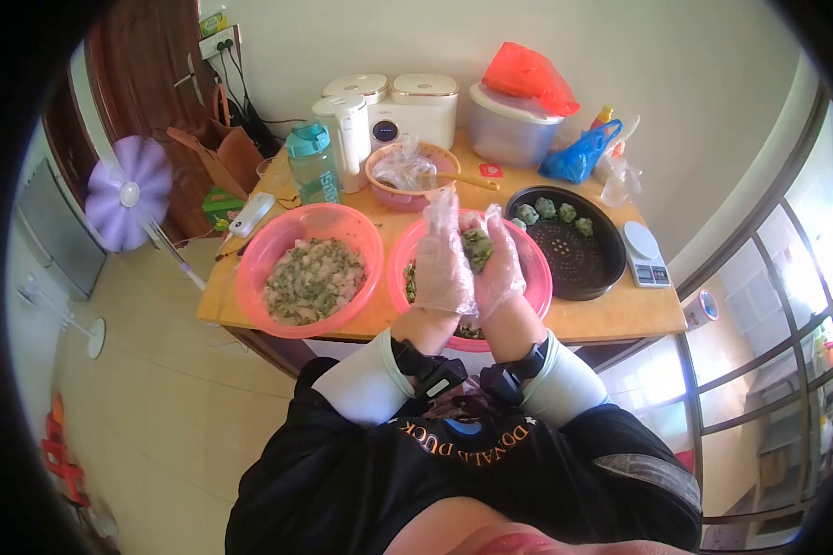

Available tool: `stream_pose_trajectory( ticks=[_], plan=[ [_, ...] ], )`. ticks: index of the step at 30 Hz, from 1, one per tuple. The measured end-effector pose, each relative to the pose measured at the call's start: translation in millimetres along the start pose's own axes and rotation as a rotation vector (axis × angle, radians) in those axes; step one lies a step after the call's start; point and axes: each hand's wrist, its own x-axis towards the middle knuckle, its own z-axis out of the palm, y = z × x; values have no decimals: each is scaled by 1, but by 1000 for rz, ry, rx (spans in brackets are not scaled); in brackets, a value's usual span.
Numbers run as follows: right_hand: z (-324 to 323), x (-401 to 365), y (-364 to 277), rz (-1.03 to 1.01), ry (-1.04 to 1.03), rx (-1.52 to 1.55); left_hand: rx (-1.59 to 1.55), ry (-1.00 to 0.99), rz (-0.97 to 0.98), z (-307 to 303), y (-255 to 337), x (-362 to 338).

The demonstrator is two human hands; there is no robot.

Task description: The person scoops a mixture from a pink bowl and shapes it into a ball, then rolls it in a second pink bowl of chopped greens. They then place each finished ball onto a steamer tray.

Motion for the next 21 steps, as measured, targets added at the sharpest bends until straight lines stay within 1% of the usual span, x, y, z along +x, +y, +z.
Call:
stream_pose_trajectory(
  ticks=[1,2,3,5,6,7,9,10,11,12,13,14,15,16,17,18,19,20,21],
  plan=[
    [4,-1,2,-56,139,-68,210,34,188,4,2,3],
    [14,-9,3,-34,175,-82,104,33,183,7,6,0],
    [12,-10,5,-41,173,-75,106,24,184,5,10,1],
    [5,-12,8,-171,127,-472,-730,-26,-598,-3,22,4],
    [2,-14,8,-186,88,-692,-911,6,-638,-4,14,4],
    [13,-21,9,-291,82,-1169,-816,136,-495,-8,4,2],
    [13,-26,4,-705,-224,-1718,-922,-146,-526,-27,2,-10],
    [3,-23,-3,-909,-499,-1910,-914,-155,-534,-26,5,-14],
    [11,-26,-11,-912,-492,-1902,-984,-87,-651,-24,10,-19],
    [20,-30,-19,-864,-739,-2051,-1051,-10,-767,-23,12,-23],
    [26,-32,-21,-801,-1002,-2182,-1041,-3,-768,-20,8,-28],
    [25,-32,-18,-796,-925,-2194,-751,-37,-558,-15,1,-34],
    [27,-32,-21,-788,-930,-2183,-462,-68,-351,-15,-4,-39],
    [40,-34,-28,-732,-825,-2041,-1141,-108,-661,-27,2,-25],
    [49,-36,-32,-678,-723,-1901,-1139,-99,-657,-29,-3,-23],
    [50,-39,-29,-484,-535,-1550,-1345,-123,-644,-30,-13,-22],
    [87,-52,-37,-92,-219,-1347,-1554,-150,-624,-28,-19,-22],
    [84,-53,-44,-112,-274,-1404,-1382,61,-653,-16,10,-22],
    [79,-51,-49,-135,-330,-1460,-1386,61,-642,-18,14,-21]
  ],
)
